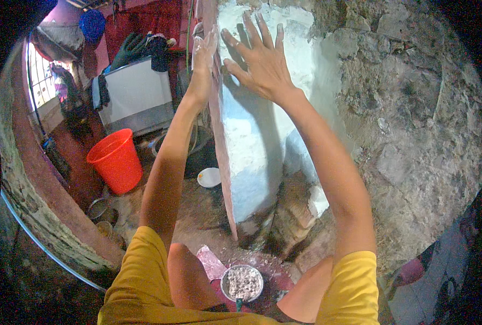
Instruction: The person applies a white plaster or putty mixture to a damaged section of a wall by hand, smoothing it across the surface and into gaps, and then takes more mixture from a bowl.
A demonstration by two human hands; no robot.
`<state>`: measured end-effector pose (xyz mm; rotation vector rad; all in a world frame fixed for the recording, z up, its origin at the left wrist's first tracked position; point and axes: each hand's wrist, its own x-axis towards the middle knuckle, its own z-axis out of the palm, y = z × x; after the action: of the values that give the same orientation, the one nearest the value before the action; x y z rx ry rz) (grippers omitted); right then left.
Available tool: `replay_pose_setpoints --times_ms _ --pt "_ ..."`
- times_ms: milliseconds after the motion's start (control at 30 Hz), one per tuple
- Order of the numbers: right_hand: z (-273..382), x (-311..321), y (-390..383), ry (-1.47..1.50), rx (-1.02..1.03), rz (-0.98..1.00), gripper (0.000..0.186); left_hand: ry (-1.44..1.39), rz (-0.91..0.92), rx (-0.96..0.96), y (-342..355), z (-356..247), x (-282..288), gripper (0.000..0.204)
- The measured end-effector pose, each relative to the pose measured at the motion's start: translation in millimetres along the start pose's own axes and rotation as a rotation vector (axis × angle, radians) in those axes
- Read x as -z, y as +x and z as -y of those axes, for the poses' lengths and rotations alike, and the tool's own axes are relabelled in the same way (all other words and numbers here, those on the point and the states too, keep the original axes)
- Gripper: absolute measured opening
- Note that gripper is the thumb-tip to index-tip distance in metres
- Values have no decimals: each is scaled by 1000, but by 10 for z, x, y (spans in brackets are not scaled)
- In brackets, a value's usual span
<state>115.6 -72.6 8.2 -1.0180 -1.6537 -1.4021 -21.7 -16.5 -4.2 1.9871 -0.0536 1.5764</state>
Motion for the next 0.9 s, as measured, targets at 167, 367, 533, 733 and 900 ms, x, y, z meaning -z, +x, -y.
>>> replay_pose_setpoints --times_ms 167,367,533,733,900 --pt "117 107 -129 15 57 46 49 -114 34 36 -17 -76 40 78" --pt "90 50 -86 -4 -19 18 50 -103 57 35 -14 -104 34 80" --pt "137 123 -204 6 34 43 50 -119 39 34 -70 -30 56 77" --pt "124 -34 -238 99 -134 12 51 -215 14 41 -135 89 -26 73" --pt "131 19 -266 195 -153 -73 43 -250 3 47 -165 135 -14 70"
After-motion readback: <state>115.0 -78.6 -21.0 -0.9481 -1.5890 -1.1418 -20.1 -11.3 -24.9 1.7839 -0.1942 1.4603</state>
